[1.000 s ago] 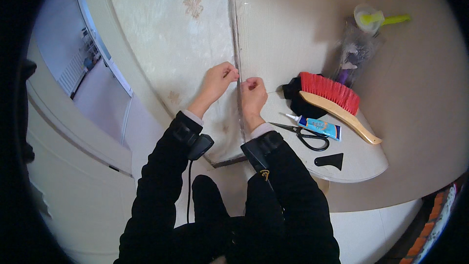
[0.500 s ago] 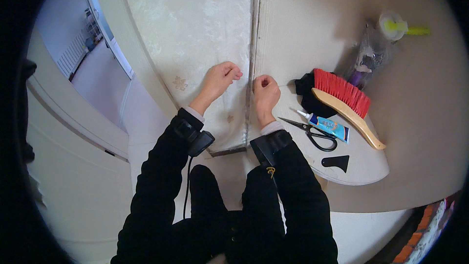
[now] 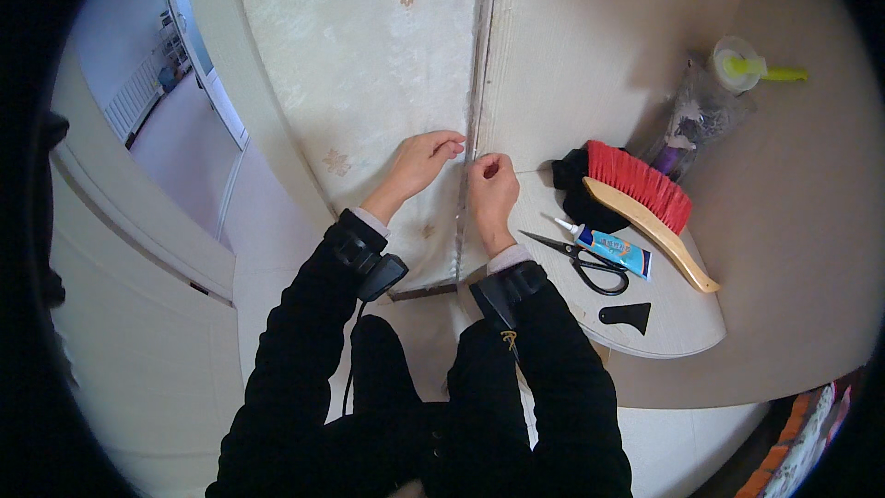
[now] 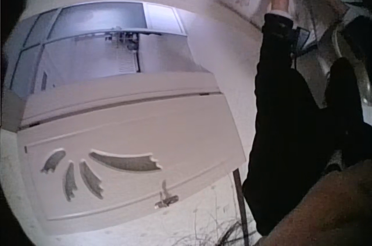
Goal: The person removes a loose wall trim piece, cleans the gap, and applies adhesive to reattach it. They press the trim into place and hold it while the adhesive sets.
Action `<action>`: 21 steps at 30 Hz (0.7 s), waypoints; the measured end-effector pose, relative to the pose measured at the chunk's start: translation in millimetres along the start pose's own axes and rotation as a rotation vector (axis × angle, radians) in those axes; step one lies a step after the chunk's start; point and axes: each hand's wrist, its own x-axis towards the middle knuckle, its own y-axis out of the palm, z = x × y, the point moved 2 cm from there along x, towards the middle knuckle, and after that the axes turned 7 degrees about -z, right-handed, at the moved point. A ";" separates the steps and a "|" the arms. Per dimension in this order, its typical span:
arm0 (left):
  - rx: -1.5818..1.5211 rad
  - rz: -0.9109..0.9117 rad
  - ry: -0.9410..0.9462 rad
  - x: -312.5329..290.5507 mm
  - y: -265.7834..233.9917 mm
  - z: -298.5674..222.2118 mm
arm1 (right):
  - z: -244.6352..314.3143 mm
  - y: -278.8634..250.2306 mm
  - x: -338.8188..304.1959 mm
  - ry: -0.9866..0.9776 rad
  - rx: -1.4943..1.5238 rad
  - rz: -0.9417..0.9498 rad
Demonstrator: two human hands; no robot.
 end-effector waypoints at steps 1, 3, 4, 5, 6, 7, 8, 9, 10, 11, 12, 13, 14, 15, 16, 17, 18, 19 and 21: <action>-0.007 -0.010 0.006 -0.1 -0.1 0.6 | -2.3 1.2 0.0 0.033 -0.003 -0.002; -0.042 -0.023 0.014 -0.7 0.3 1.6 | -7.6 5.1 1.2 0.127 0.055 0.012; -0.070 -0.028 0.015 -1.1 0.5 1.9 | -10.0 7.2 2.7 0.188 0.116 0.027; -0.105 -0.030 0.000 -1.5 0.6 2.2 | -11.9 8.1 3.9 0.244 0.187 0.046; -0.101 -0.021 0.000 -2.0 0.6 2.0 | -14.0 9.1 4.7 0.370 0.303 0.082; -0.105 -0.016 -0.011 -1.9 0.8 1.9 | -15.0 8.7 6.0 0.483 0.430 0.124; -0.110 -0.014 -0.020 -1.7 0.5 1.7 | -14.8 7.9 6.6 0.618 0.545 0.165; -0.095 0.008 -0.029 -1.9 0.5 2.1 | -11.7 4.2 9.2 0.560 0.531 0.245; -0.080 0.029 -0.036 -1.5 0.1 2.4 | -7.6 -0.6 11.7 0.523 0.504 0.321; -0.065 0.049 -0.041 -1.1 0.0 3.1 | -3.2 -4.6 13.9 0.504 0.464 0.371; -0.038 0.055 -0.008 -0.3 -0.7 3.4 | 2.7 -9.2 16.8 0.464 0.489 0.411; -0.012 0.061 0.020 -0.7 -1.0 4.3 | 8.1 -13.9 18.5 0.447 0.500 0.429; 0.015 0.069 0.043 -0.6 -1.0 5.3 | 14.3 -17.3 20.5 0.423 0.544 0.478; -0.016 0.063 0.056 -0.3 -1.3 6.6 | 18.3 -22.5 22.9 0.457 0.504 0.493; -0.046 0.057 0.068 -0.2 -0.9 7.8 | 22.5 -27.0 25.4 0.481 0.498 0.538; -0.082 0.057 0.060 -0.5 -0.6 9.2 | 26.6 -31.5 27.5 0.511 0.479 0.578; -0.080 0.043 0.067 -0.4 -0.1 10.1 | 31.5 -34.9 29.9 0.531 0.545 0.619; -0.085 0.033 0.054 -0.3 0.5 11.0 | 37.1 -37.0 32.0 0.557 0.598 0.655; -0.076 0.015 0.048 -0.1 1.2 11.4 | 48.9 -42.4 33.9 0.590 0.647 0.708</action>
